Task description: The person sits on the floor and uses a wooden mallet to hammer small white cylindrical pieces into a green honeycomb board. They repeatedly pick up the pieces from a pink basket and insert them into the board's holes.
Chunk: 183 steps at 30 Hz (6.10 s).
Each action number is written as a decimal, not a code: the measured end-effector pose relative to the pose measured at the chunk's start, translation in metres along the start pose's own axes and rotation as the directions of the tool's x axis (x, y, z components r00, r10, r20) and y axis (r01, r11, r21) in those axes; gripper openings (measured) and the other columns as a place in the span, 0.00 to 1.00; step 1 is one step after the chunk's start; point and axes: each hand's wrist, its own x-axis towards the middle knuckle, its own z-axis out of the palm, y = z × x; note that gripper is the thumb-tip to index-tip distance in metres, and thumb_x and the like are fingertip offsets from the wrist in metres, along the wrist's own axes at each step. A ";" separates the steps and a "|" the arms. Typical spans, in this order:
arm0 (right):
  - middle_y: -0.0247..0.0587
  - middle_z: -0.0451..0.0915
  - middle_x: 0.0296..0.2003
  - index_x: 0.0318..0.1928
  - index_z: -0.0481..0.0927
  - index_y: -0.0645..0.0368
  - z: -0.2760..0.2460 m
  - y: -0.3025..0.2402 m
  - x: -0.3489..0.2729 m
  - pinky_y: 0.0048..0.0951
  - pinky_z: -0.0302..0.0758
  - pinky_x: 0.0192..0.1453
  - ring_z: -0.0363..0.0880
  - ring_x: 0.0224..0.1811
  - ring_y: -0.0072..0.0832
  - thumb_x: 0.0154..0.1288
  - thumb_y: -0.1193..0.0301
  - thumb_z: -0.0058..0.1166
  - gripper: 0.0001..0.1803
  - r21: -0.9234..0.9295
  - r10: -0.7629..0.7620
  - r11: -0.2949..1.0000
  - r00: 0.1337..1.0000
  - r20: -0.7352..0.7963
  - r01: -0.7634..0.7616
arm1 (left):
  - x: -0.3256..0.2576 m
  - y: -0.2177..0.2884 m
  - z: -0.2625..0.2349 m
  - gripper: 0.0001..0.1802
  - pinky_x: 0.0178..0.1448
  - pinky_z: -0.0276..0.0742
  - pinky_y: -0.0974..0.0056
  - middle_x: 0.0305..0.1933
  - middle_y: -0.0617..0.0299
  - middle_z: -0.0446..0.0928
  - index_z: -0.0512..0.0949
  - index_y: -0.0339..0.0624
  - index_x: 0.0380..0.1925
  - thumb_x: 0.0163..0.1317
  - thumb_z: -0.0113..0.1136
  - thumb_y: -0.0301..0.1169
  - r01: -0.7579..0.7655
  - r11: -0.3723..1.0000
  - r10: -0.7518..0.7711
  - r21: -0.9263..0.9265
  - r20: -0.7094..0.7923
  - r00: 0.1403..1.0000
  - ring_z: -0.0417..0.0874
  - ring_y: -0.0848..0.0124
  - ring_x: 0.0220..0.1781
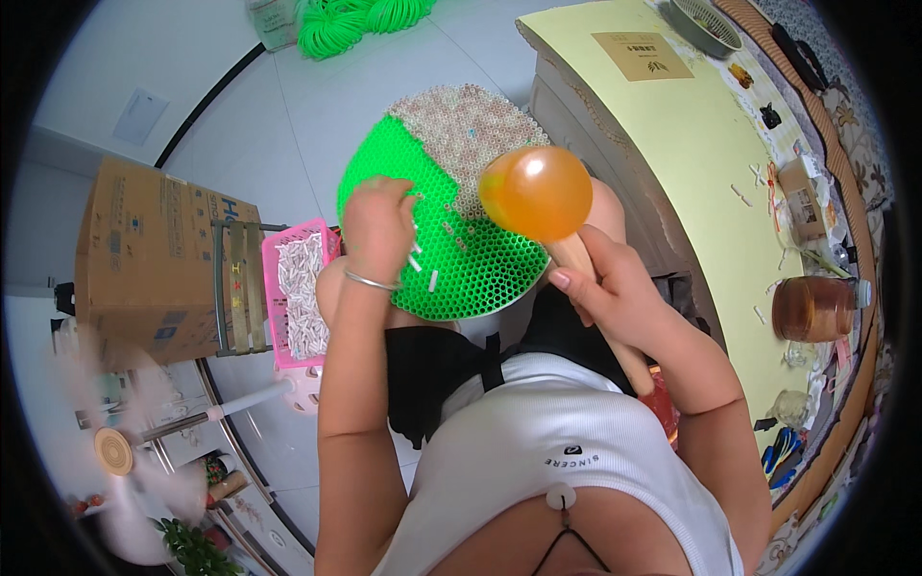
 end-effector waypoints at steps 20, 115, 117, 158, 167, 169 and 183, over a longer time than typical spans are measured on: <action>0.32 0.72 0.21 0.48 0.73 0.64 -0.013 0.029 -0.004 0.22 0.68 0.18 0.70 0.15 0.18 0.76 0.63 0.54 0.15 0.275 0.329 0.906 0.944 0.020 -0.321 | -0.007 0.058 0.015 0.06 0.47 0.78 0.56 0.33 0.51 0.82 0.85 0.40 0.35 0.56 0.66 0.22 0.221 0.691 -0.146 -0.688 0.167 0.975 0.82 0.53 0.38; 0.32 0.72 0.20 0.43 0.72 0.64 -0.001 0.039 0.005 0.23 0.66 0.18 0.68 0.14 0.19 0.76 0.62 0.53 0.15 0.222 0.323 0.920 0.945 0.039 -0.324 | -0.003 0.029 0.006 0.07 0.43 0.79 0.59 0.37 0.52 0.84 0.84 0.38 0.34 0.54 0.67 0.20 0.130 0.828 -0.155 -0.546 0.001 0.988 0.83 0.57 0.36; 0.32 0.72 0.20 0.43 0.72 0.64 -0.004 0.038 0.006 0.23 0.66 0.18 0.68 0.14 0.19 0.76 0.62 0.53 0.15 0.259 0.331 0.906 0.942 0.056 -0.334 | -0.007 0.046 0.016 0.06 0.42 0.78 0.61 0.39 0.53 0.84 0.84 0.38 0.34 0.55 0.68 0.22 0.064 0.867 -0.062 -0.495 0.020 0.998 0.83 0.59 0.35; 0.30 0.70 0.19 0.44 0.71 0.62 -0.008 0.033 0.006 0.21 0.66 0.18 0.67 0.13 0.18 0.76 0.65 0.51 0.12 0.229 0.333 0.911 0.940 0.077 -0.342 | -0.030 -0.041 -0.018 0.09 0.42 0.78 0.55 0.32 0.50 0.79 0.83 0.35 0.36 0.52 0.66 0.22 0.273 0.959 -0.276 0.073 0.042 0.960 0.83 0.56 0.35; 0.32 0.72 0.19 0.43 0.72 0.64 -0.006 0.046 0.005 0.23 0.66 0.18 0.68 0.13 0.18 0.76 0.62 0.53 0.15 0.297 0.281 0.908 0.956 0.091 -0.295 | -0.021 -0.048 -0.020 0.10 0.43 0.76 0.52 0.33 0.47 0.76 0.79 0.35 0.36 0.52 0.65 0.21 0.252 0.966 -0.257 0.050 0.187 0.948 0.80 0.51 0.38; 0.32 0.72 0.19 0.43 0.72 0.64 -0.006 0.046 0.004 0.23 0.66 0.18 0.68 0.13 0.18 0.76 0.62 0.53 0.15 0.293 0.268 0.913 0.959 0.090 -0.283 | -0.024 -0.041 -0.019 0.09 0.43 0.76 0.52 0.34 0.47 0.77 0.79 0.35 0.35 0.52 0.66 0.20 0.252 0.967 -0.256 0.041 0.165 0.953 0.80 0.50 0.38; 0.32 0.72 0.20 0.45 0.72 0.66 -0.010 0.051 0.003 0.23 0.66 0.18 0.68 0.13 0.18 0.75 0.62 0.53 0.17 0.306 0.271 0.908 0.958 0.099 -0.288 | -0.024 0.033 -0.007 0.05 0.36 0.74 0.73 0.31 0.68 0.79 0.83 0.36 0.38 0.62 0.65 0.19 0.358 0.660 -0.334 -0.660 0.170 0.927 0.78 0.82 0.32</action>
